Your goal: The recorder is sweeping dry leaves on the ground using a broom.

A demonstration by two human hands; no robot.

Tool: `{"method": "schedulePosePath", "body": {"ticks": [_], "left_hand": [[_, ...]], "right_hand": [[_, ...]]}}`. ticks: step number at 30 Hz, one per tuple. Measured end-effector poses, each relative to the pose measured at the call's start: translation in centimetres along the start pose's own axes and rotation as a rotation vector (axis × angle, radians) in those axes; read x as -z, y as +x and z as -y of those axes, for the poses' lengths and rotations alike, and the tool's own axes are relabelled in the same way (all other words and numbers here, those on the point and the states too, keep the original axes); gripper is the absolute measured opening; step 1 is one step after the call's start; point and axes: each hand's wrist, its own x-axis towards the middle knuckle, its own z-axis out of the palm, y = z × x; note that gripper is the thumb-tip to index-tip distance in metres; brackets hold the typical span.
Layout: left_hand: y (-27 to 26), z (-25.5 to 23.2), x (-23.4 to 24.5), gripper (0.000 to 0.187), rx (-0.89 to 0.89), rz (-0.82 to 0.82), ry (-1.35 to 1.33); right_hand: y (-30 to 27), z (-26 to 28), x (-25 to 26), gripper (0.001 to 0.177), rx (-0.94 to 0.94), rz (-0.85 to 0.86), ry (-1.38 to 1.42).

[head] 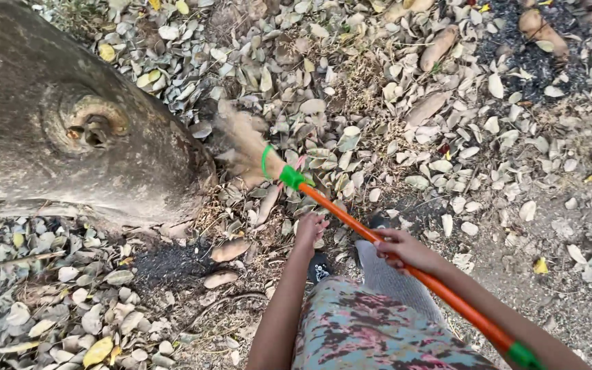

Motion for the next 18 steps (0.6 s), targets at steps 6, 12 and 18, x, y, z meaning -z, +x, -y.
{"method": "schedulePosePath", "body": {"ticks": [6,12,18], "left_hand": [[-1.6,-0.7,-2.1,0.042,-0.001,0.065,0.102],[-5.0,-0.3,-2.4,0.05,-0.077,0.05,0.122],[-2.7,4.8,-7.4,0.048,-0.004,-0.027,-0.015]], "right_hand": [[8.2,-4.1,6.7,0.057,0.044,-0.092,-0.257],[-0.4,3.2,2.3,0.064,0.137,-0.232,-0.463],[-5.5,-0.7,6.2,0.064,0.059,0.068,-0.22]]}}
